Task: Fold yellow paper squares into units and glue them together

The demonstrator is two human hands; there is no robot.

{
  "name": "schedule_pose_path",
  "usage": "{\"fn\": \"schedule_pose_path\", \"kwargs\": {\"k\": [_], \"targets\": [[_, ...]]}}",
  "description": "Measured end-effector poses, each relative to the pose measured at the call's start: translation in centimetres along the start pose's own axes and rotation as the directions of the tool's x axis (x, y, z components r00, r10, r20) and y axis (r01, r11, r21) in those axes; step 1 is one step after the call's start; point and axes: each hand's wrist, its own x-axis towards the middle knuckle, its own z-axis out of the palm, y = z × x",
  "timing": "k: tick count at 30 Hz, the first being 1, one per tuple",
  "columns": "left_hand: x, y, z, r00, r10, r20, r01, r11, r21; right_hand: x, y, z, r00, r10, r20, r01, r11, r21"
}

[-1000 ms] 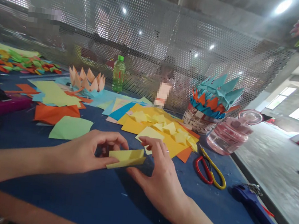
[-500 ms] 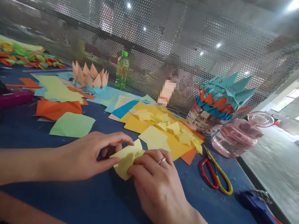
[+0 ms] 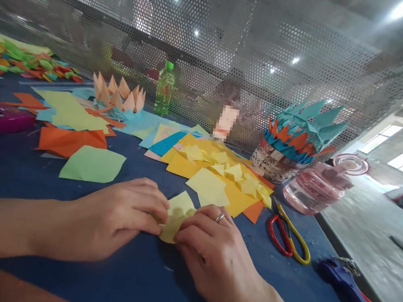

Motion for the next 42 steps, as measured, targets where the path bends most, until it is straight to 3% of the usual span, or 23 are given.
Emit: {"fn": "schedule_pose_path", "kwargs": {"k": [5, 8, 12, 16, 22, 42], "targets": [[-0.2, -0.2, 0.2, 1.0, 0.012, 0.017, -0.013, 0.999, 0.036, 0.0, 0.2, -0.1, 0.997, 0.068, 0.039, -0.07, 0.996, 0.05], [-0.2, -0.2, 0.1, 0.999, 0.012, 0.039, -0.013, 0.999, 0.044, 0.2, 0.2, 0.3, 0.983, 0.182, 0.037, -0.185, 0.971, 0.148], [-0.3, -0.3, 0.3, 0.999, 0.016, 0.033, -0.018, 0.999, 0.039, 0.5, 0.2, 0.9, 0.915, 0.399, 0.064, -0.402, 0.887, 0.229], [-0.6, -0.5, 0.7, 1.0, 0.009, 0.023, -0.011, 0.998, 0.058, 0.7, 0.2, 1.4, 0.862, 0.503, 0.068, -0.505, 0.84, 0.197], [-0.8, -0.3, 0.7, 0.997, -0.018, 0.078, 0.013, 0.998, 0.066, 1.2, 0.1, 1.9, 0.825, 0.562, 0.068, -0.565, 0.813, 0.14], [-0.8, -0.2, 0.6, 1.0, 0.001, 0.019, -0.003, 0.994, 0.107, 1.7, -0.1, 2.0, 0.793, 0.605, 0.077, -0.609, 0.787, 0.099]]}}
